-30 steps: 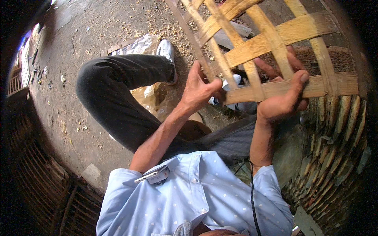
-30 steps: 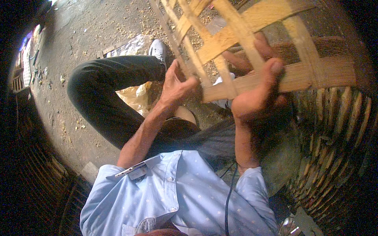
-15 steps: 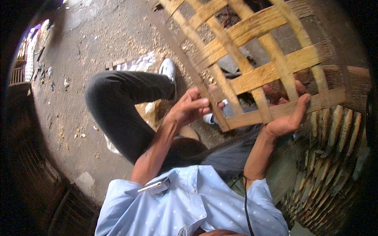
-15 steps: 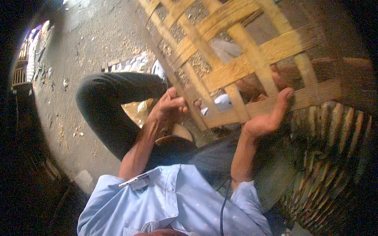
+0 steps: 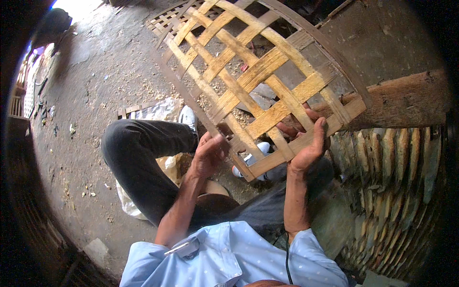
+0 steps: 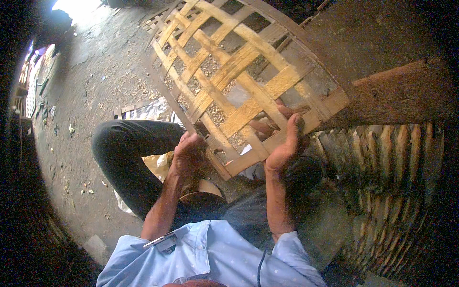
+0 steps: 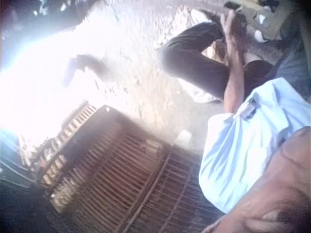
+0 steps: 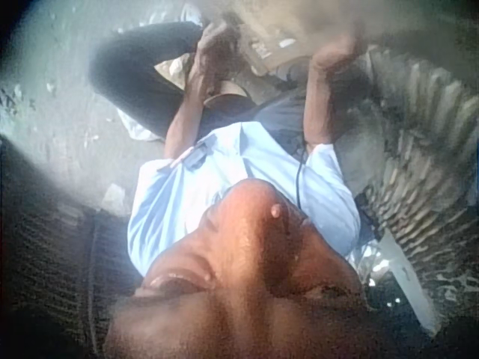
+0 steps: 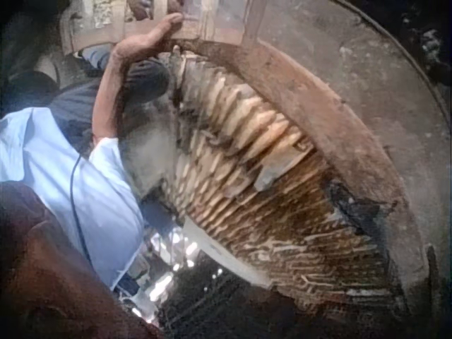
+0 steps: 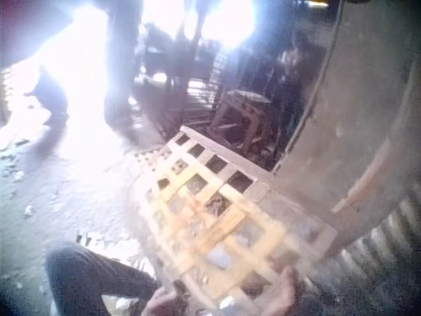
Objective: The person sits on the floor and assembles a wooden lattice panel by hand, fitting slats into a grid pattern. They then place the finished panel on a stack and handle a plastic bag containing material.
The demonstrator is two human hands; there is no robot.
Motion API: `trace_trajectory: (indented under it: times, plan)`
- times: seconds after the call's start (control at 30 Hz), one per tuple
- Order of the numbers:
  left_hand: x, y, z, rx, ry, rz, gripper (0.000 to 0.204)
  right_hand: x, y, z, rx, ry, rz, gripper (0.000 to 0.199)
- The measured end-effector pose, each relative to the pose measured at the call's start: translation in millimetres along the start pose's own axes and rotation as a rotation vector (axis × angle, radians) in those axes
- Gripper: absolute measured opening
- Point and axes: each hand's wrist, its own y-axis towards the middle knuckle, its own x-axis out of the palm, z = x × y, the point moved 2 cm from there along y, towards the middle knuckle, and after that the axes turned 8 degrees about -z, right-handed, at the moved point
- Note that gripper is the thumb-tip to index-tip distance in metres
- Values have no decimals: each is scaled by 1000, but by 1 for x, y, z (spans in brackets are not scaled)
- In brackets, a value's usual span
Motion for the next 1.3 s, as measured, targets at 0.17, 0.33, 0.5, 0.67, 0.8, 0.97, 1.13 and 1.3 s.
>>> trace_trajectory:
  times: [0.17,0.33,0.5,0.67,0.8,0.97,1.13,1.3]
  plan:
    - [-1,-9,7,-14,31,-111,40,-13,9,9,23,56,46,43]
    - [-8,-6,3,-204,384,57,39,5,-2,0,12,74,-6,45]
    - [-2,3,15,76,30,22,36,10,-3,-2,27,47,4,45]
    - [-4,6,11,113,-19,19,47,0,6,-4,6,0,19,46]
    - [-8,2,-2,-128,115,-40,71,2,0,-7,-59,-19,23,46]
    - [17,-5,-9,-246,-99,-228,75,-1,0,0,-36,-23,-14,47]
    - [15,-9,-24,-361,-33,-486,50,-7,4,0,-45,-43,52,49]
    - [13,-5,-11,-384,357,-387,42,0,0,-1,0,6,48,49]
